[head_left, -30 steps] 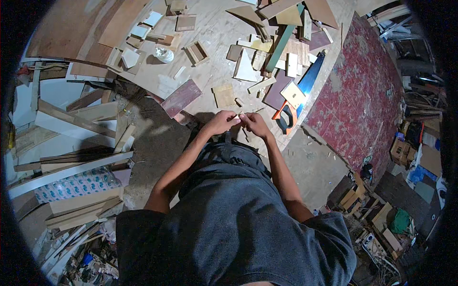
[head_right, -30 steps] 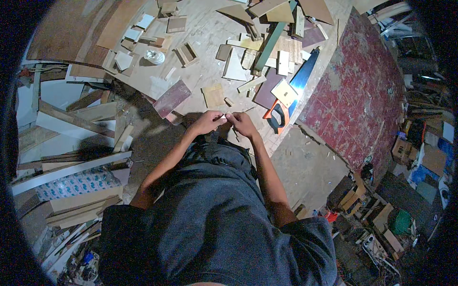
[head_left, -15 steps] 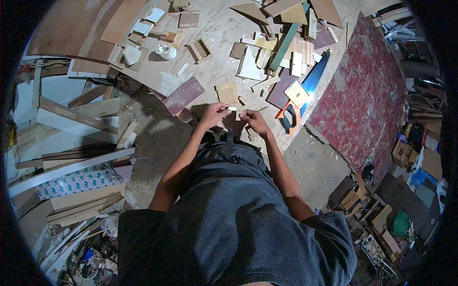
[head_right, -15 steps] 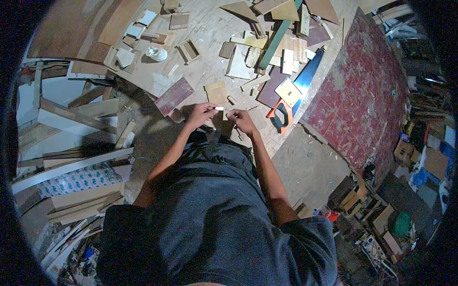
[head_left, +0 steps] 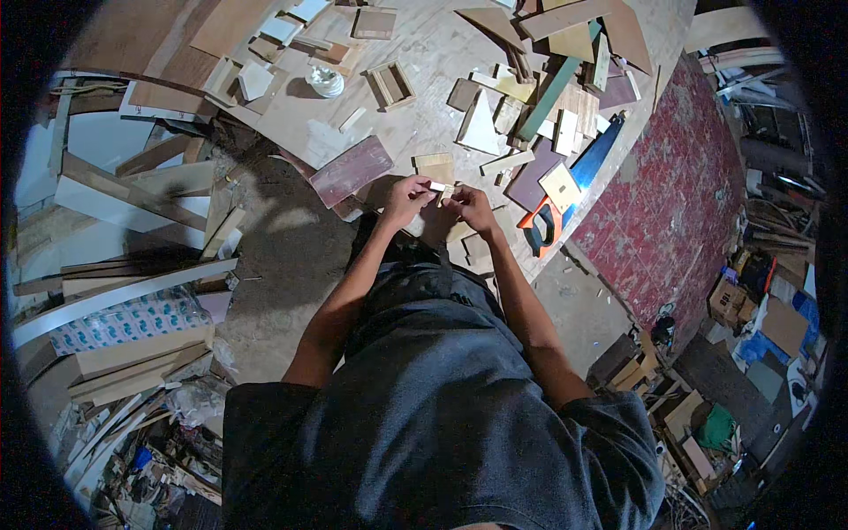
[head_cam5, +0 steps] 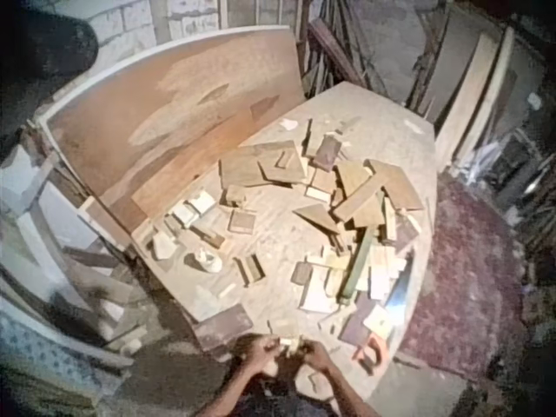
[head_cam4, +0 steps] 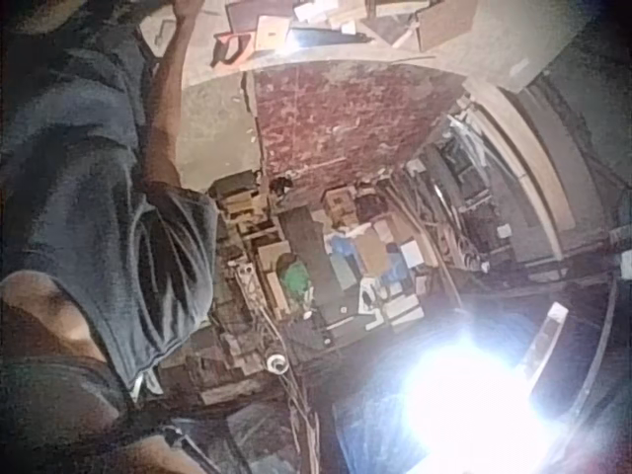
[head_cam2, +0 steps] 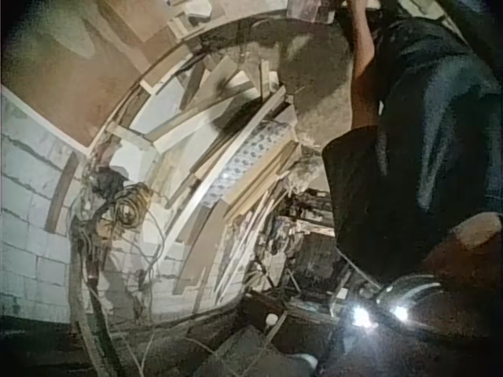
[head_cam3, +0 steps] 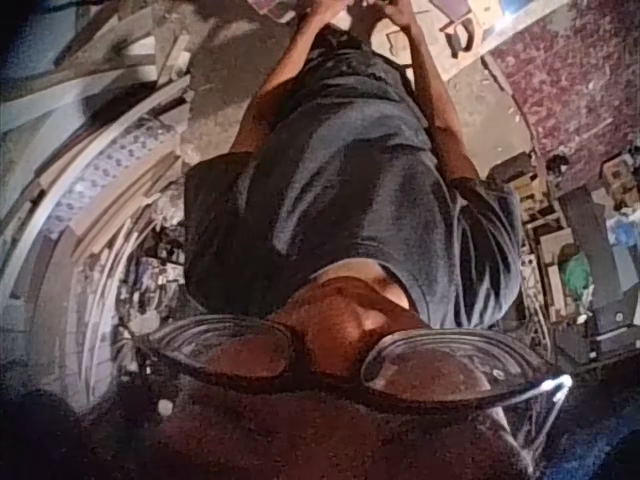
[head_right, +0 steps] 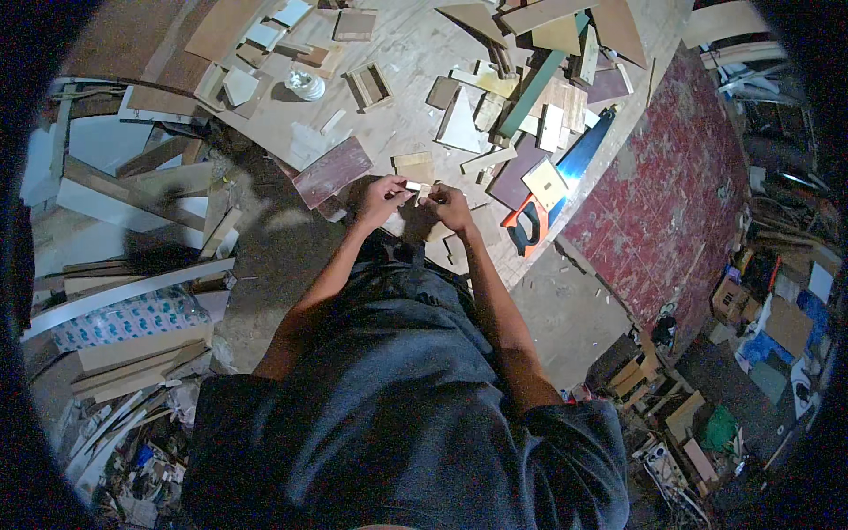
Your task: Measuring wood scraps with a ruler and cutting a piece with a hand saw in a workshop.
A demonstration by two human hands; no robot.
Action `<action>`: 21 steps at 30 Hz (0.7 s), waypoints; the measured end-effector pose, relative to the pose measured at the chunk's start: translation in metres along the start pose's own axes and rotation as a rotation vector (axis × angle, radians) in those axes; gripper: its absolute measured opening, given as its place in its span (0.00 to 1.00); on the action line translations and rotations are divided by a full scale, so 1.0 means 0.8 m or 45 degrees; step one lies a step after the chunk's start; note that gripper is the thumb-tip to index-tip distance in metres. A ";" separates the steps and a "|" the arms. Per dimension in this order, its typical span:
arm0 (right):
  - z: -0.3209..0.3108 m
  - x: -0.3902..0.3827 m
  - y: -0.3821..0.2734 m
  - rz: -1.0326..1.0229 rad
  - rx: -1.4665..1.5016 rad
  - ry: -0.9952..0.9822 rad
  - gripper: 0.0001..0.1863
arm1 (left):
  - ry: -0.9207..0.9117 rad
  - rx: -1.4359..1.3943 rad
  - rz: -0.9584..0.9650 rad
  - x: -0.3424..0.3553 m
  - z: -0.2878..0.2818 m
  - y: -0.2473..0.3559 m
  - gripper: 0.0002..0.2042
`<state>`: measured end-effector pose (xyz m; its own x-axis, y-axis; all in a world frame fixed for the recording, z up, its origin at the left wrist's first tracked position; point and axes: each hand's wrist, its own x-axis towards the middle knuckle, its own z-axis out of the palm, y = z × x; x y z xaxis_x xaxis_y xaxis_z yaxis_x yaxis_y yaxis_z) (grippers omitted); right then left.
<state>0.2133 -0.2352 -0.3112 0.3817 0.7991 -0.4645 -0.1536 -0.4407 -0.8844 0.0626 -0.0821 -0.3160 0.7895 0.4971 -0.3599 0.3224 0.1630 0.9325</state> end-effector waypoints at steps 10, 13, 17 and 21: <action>0.013 0.009 0.010 -0.060 -0.469 0.510 0.14 | 0.142 0.315 -0.067 0.001 0.000 -0.039 0.20; 0.015 0.012 -0.016 -0.246 -0.553 0.470 0.16 | 0.150 0.347 -0.003 0.002 -0.002 -0.049 0.21; 0.008 0.020 -0.026 -0.230 -0.696 0.400 0.15 | 0.147 0.414 -0.063 -0.001 -0.002 -0.030 0.22; 0.004 0.030 -0.014 -0.395 -0.833 0.415 0.18 | 0.144 0.412 -0.077 -0.001 0.001 -0.017 0.23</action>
<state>0.2212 -0.2096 -0.3124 0.5826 0.8093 -0.0747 0.5315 -0.4489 -0.7183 0.0579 -0.0851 -0.3282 0.7068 0.5891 -0.3917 0.5302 -0.0746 0.8446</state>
